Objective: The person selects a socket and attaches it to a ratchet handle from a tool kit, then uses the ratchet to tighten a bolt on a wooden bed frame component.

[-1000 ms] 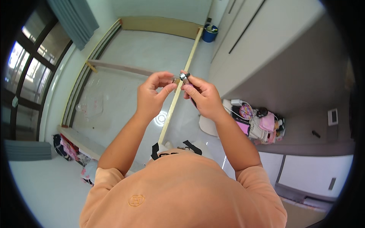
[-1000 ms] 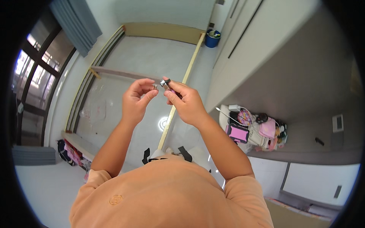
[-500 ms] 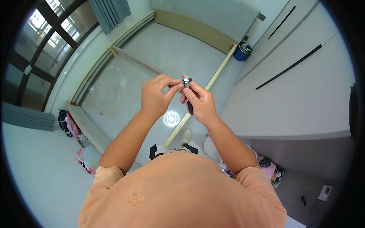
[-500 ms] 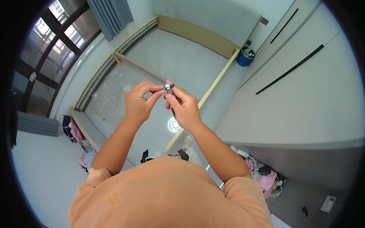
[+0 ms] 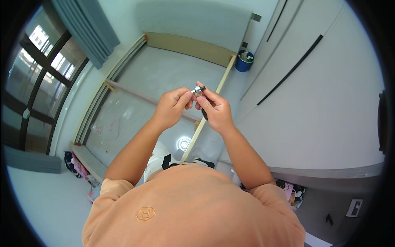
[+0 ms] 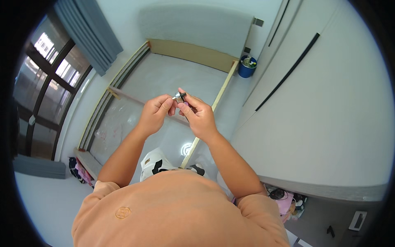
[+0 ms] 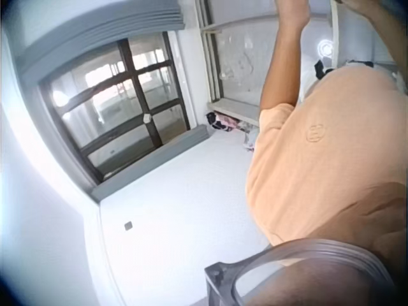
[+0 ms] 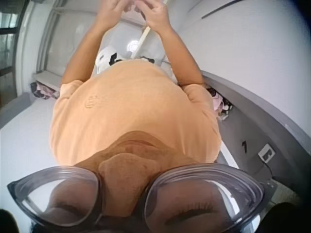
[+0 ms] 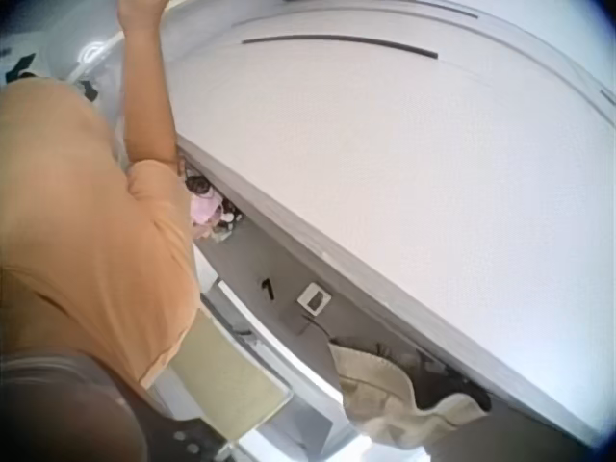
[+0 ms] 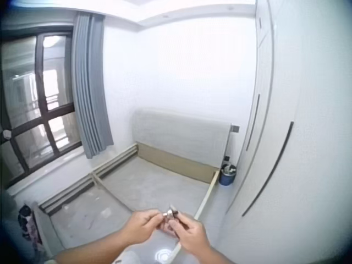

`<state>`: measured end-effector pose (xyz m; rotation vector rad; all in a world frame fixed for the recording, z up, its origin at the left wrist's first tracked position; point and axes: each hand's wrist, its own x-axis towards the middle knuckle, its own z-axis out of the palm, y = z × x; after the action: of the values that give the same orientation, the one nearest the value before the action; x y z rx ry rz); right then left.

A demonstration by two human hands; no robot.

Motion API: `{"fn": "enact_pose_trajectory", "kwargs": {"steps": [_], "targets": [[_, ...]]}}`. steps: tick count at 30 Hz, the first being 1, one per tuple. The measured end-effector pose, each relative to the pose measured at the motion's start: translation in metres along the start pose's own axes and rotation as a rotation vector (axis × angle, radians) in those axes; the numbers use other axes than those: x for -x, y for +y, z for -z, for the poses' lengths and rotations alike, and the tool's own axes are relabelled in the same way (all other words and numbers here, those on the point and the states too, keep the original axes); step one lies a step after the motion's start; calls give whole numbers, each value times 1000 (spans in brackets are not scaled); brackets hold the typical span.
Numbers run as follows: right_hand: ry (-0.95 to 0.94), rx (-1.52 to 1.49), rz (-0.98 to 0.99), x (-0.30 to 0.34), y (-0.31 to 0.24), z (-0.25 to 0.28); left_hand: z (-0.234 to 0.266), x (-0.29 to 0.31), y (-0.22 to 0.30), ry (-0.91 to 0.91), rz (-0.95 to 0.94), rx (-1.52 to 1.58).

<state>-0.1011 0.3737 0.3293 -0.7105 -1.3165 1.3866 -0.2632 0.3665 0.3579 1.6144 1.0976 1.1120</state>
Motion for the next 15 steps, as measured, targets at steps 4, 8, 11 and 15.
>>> {"fn": "enact_pose_trajectory", "kwargs": {"steps": [4,8,11,15], "targets": [[155,44,53,-10,-2,14,-12,-30,-5,-73,-57,18],[240,230,77,-20,10,23,-8,-58,-12,-177,2,-60],[274,308,74,-35,23,16,8,-75,-33,-232,38,-37],[261,289,-24,-71,45,-4,39,-96,-65,-201,-19,-69]]}}
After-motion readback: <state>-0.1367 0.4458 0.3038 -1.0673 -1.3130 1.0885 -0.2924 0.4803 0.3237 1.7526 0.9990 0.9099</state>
